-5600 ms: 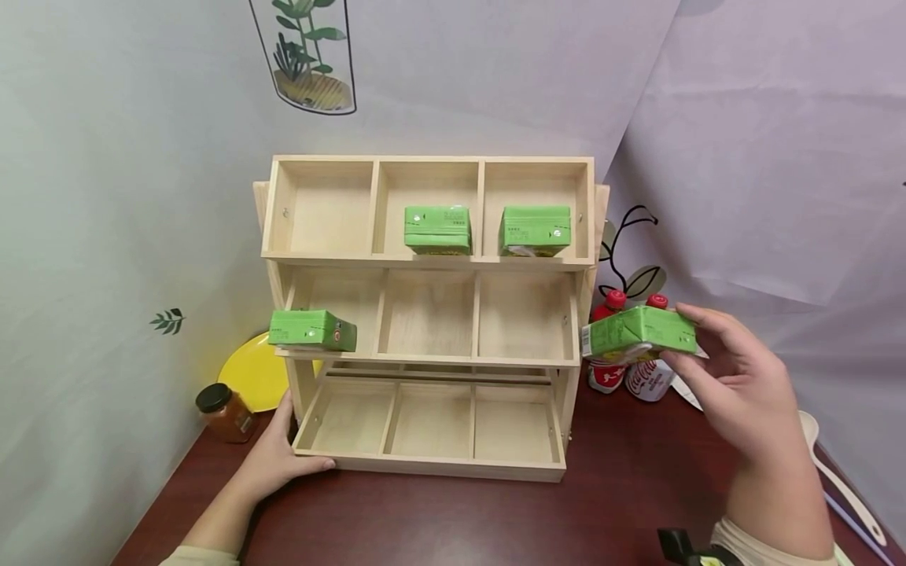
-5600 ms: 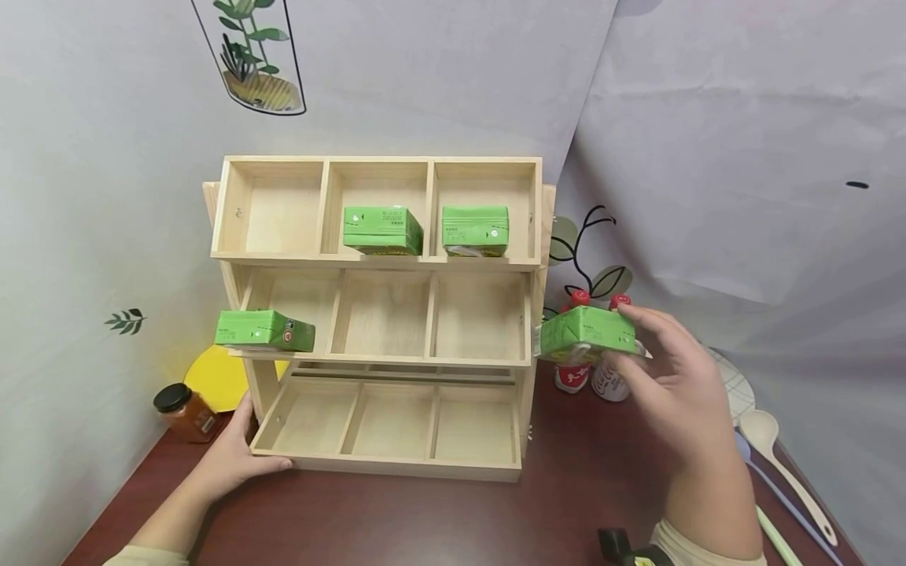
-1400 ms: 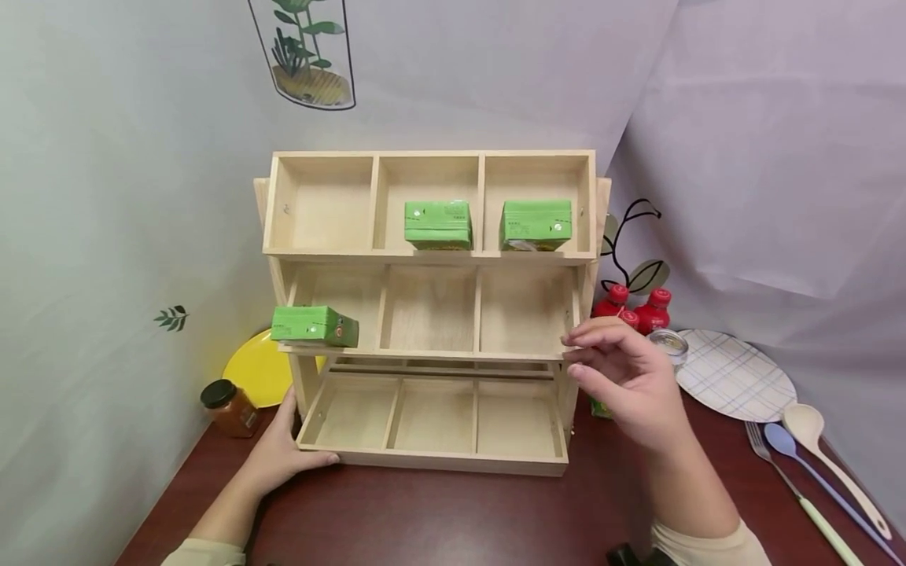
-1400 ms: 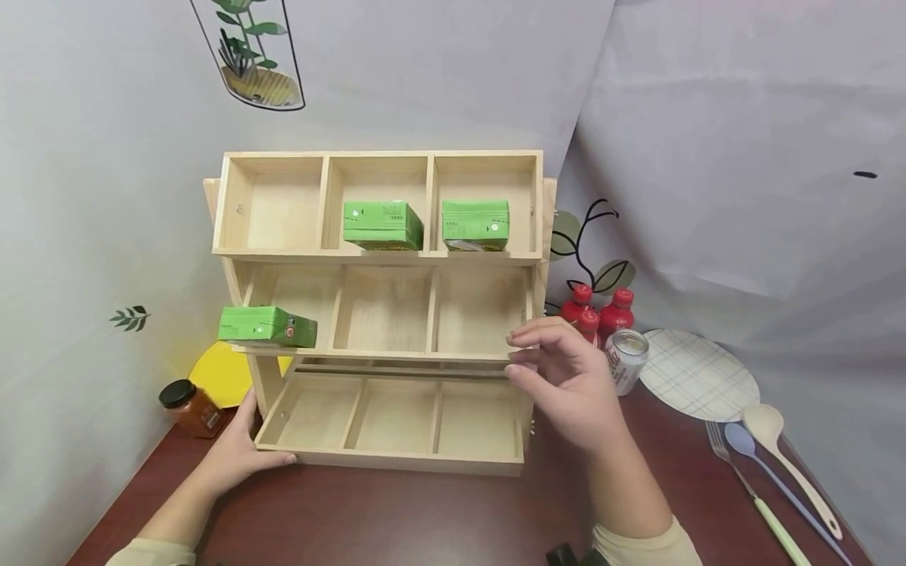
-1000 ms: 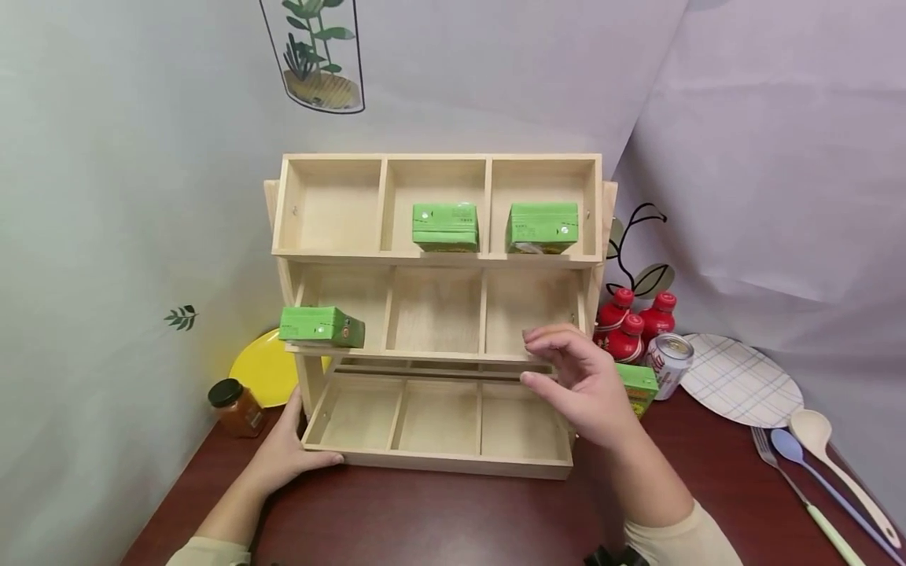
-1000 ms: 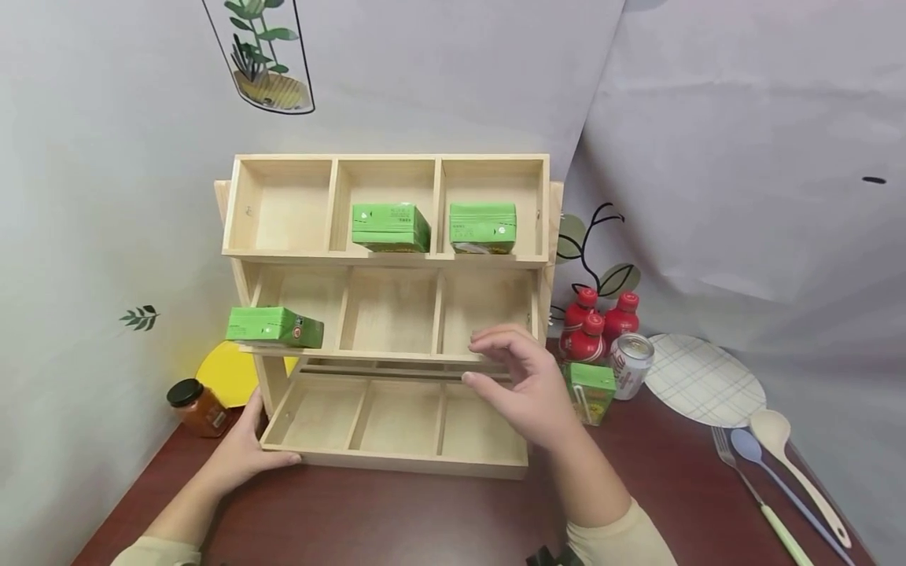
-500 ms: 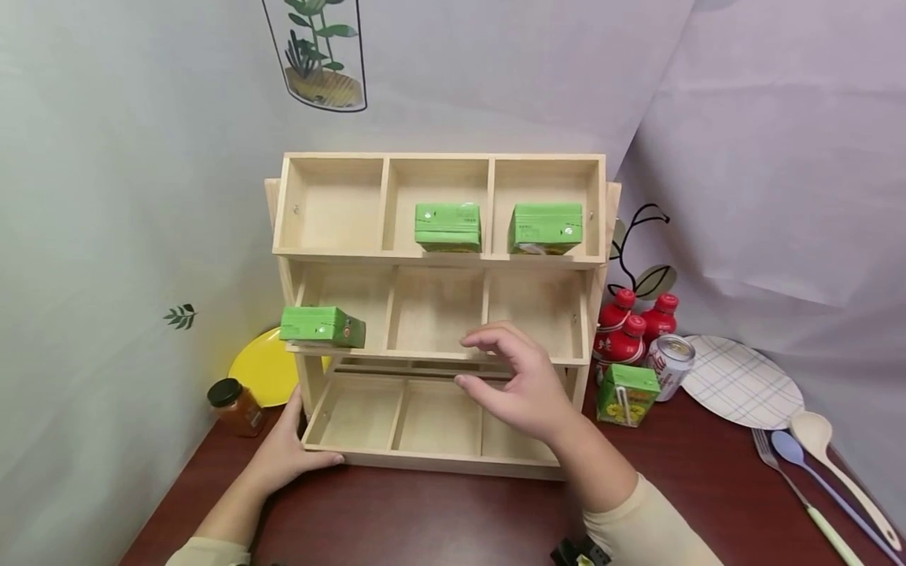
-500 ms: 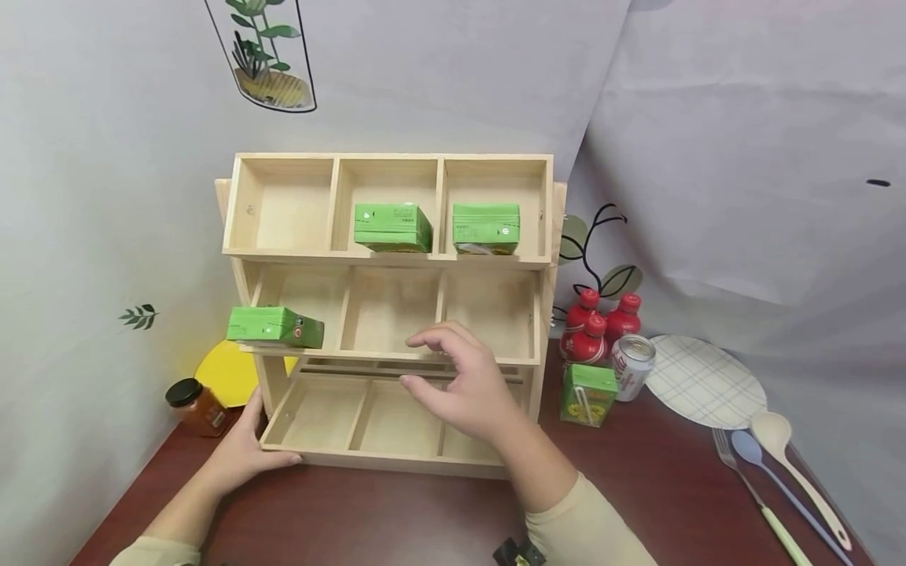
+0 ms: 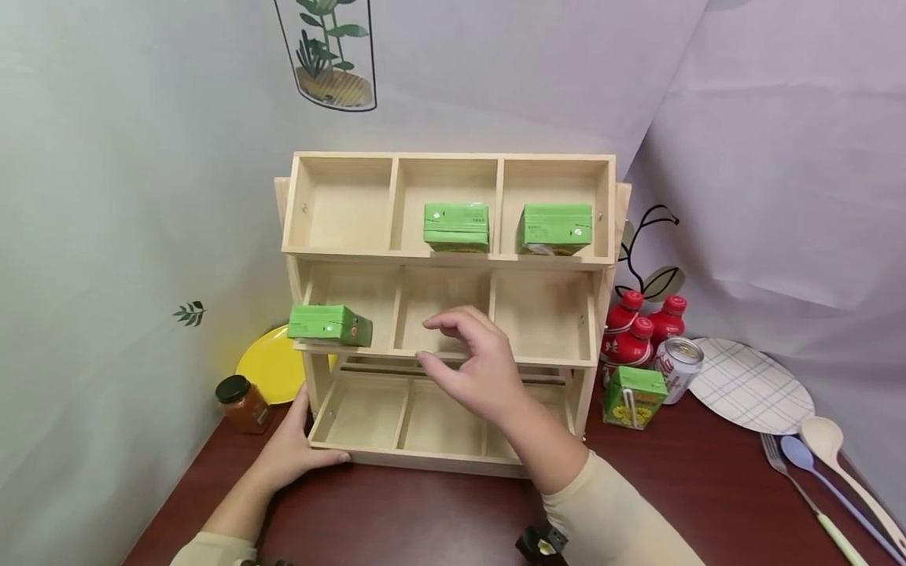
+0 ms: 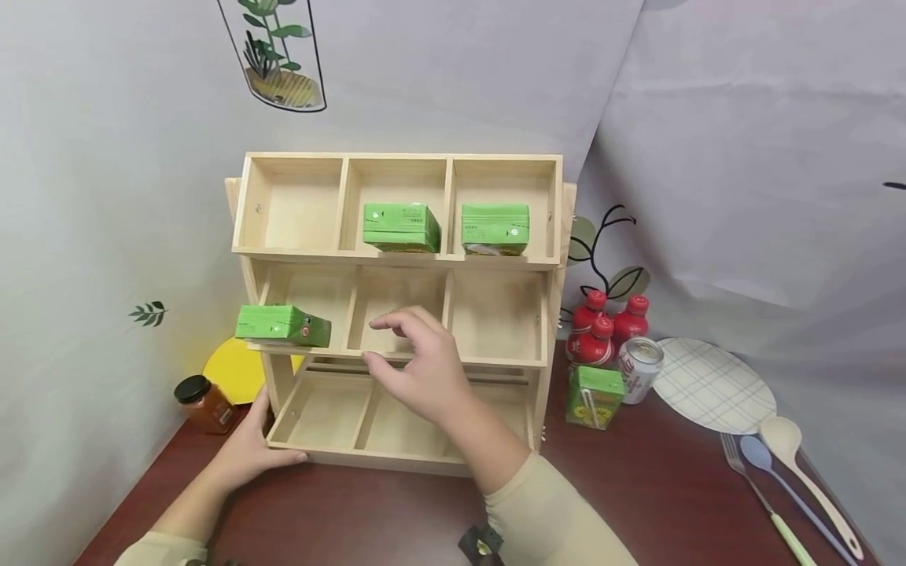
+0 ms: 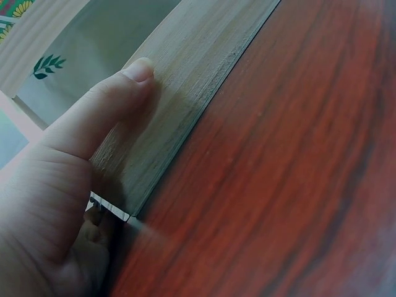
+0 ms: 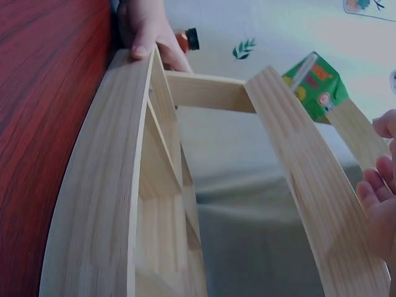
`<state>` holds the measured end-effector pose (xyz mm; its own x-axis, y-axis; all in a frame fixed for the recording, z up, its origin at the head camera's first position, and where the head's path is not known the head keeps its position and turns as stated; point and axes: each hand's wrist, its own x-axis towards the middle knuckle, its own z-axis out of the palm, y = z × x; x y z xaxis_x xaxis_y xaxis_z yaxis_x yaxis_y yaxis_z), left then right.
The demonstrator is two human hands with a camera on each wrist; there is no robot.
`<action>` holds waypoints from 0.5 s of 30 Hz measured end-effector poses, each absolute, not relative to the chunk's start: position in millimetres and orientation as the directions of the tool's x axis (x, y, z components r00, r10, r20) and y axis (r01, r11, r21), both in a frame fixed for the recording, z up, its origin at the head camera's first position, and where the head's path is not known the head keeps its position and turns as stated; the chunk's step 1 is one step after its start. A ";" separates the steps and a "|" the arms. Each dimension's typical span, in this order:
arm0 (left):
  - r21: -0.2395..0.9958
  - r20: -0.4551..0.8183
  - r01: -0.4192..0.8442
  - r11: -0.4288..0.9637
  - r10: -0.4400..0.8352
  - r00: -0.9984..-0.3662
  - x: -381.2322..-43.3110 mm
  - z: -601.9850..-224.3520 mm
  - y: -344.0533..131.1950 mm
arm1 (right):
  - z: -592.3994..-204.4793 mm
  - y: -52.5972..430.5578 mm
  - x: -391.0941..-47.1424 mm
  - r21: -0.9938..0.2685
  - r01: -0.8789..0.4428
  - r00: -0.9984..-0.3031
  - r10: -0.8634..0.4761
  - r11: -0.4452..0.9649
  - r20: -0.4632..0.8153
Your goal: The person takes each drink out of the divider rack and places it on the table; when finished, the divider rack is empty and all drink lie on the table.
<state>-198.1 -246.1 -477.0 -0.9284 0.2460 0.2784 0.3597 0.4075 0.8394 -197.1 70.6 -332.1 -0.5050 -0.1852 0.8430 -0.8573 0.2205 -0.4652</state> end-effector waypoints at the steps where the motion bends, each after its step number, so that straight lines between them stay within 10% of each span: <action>1: 0.839 0.279 0.360 0.408 0.247 -0.928 -198.5 -477.7 -245.5 | -335.3 68.2 -200.8 -0.468 -0.855 -0.509 -0.187 0.225 0.840; 15: 0.845 0.284 0.366 0.391 0.253 -0.925 -199.9 -477.7 -247.0 | -351.5 15.0 -226.3 -0.414 -0.877 -0.473 -0.279 0.244 0.836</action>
<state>-199.9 -247.0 -477.7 -0.9248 0.2527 0.2843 0.3663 0.3905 0.8446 -226.3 15.0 -351.5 -0.4727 -0.2785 0.8360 -0.8767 0.2440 -0.4144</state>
